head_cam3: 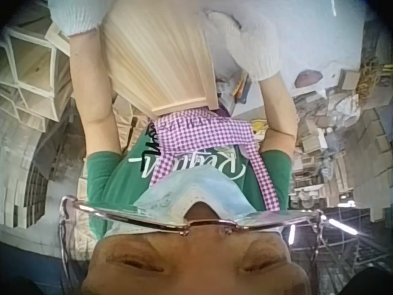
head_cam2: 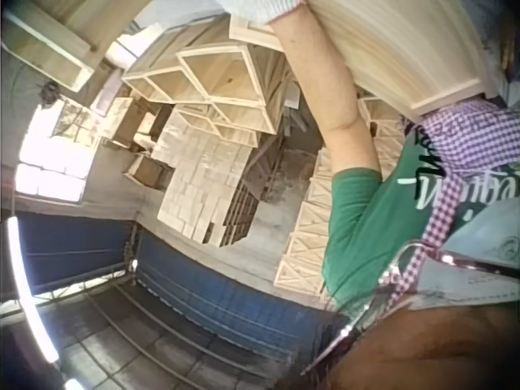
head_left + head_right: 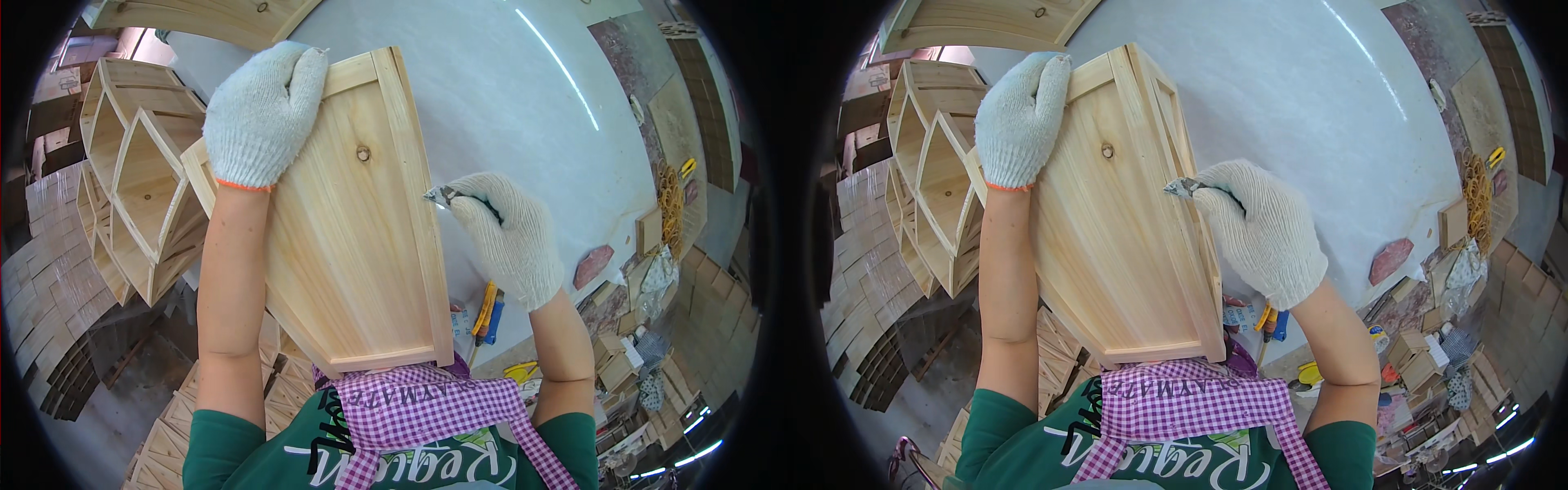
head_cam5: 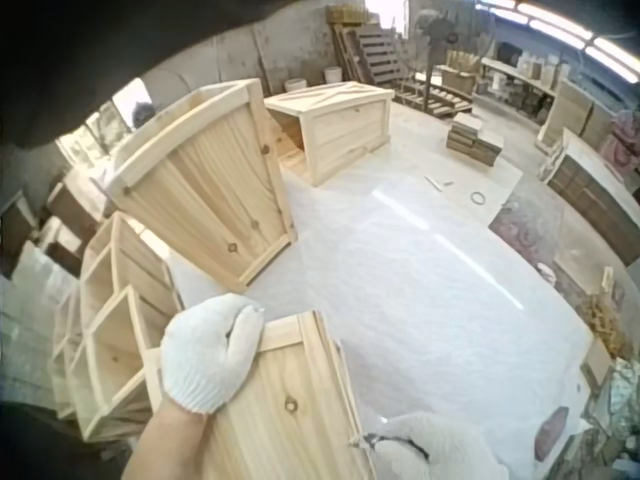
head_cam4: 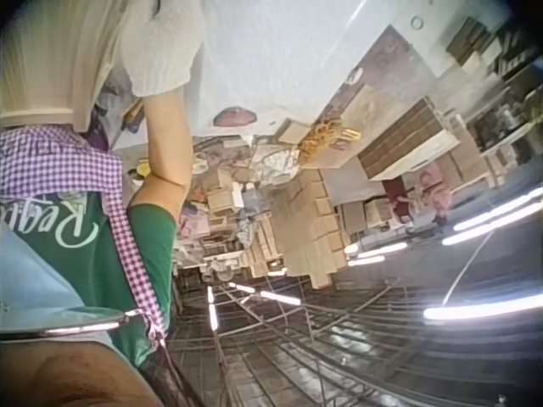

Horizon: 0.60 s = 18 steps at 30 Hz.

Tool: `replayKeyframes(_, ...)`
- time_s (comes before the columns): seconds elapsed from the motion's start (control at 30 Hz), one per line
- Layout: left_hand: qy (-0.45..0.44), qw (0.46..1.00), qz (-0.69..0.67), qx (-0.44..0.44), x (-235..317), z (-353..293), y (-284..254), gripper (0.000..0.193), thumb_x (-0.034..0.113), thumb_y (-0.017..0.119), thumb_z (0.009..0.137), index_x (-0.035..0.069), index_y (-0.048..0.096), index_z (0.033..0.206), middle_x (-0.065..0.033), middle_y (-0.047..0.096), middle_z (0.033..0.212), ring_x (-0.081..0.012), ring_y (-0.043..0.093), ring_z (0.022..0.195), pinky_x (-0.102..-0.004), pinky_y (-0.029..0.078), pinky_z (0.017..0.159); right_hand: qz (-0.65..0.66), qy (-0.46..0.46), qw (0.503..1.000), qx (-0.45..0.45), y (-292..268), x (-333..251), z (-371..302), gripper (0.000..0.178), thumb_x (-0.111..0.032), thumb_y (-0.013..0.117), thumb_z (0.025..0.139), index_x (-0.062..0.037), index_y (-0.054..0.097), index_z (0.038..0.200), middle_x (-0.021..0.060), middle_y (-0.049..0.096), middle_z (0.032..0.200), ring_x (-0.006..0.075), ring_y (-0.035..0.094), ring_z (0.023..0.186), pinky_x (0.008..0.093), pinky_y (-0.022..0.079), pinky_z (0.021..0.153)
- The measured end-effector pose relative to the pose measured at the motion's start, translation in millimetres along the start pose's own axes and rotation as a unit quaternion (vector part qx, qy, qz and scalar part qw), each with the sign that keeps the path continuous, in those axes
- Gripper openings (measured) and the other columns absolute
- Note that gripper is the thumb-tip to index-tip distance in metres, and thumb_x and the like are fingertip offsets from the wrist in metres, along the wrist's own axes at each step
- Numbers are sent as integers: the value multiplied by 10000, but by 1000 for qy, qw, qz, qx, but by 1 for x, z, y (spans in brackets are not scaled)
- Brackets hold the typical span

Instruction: Assembling, cleaning, and finishing small wooden crates at a workbench.

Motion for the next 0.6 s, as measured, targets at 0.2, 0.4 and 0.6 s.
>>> replayKeyframes(0.2,-32,998,23,-48,-1,1,-2,323,347,587,1023,76,754,1084,-152,736,965,-356,708,885,-373,552,791,-172,-39,984,9,-5,-24,7,195,-81,711,909,-62,735,1102,104,721,920,296,700,797,361,544,704)
replayKeyframes(0.4,-25,999,9,-21,1,0,0,307,361,596,1008,92,742,989,-153,717,905,-369,689,833,-420,545,733,-209,-202,950,114,-4,-26,9,207,-85,709,795,-132,718,996,64,648,833,264,637,680,399,499,620)
replayKeyframes(0.6,-32,998,17,-42,0,0,-2,323,346,585,1026,75,749,1087,-159,727,946,-359,701,863,-376,549,775,-218,-286,932,34,-12,-18,13,210,-79,712,771,-152,737,966,53,628,772,256,629,678,380,492,630)
Point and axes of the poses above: each hand's wrist, its own z-axis towards the middle knuckle, its own y-axis out of the palm, x = y × z, the point moved 4 cm from there along z, towards the middle knuckle
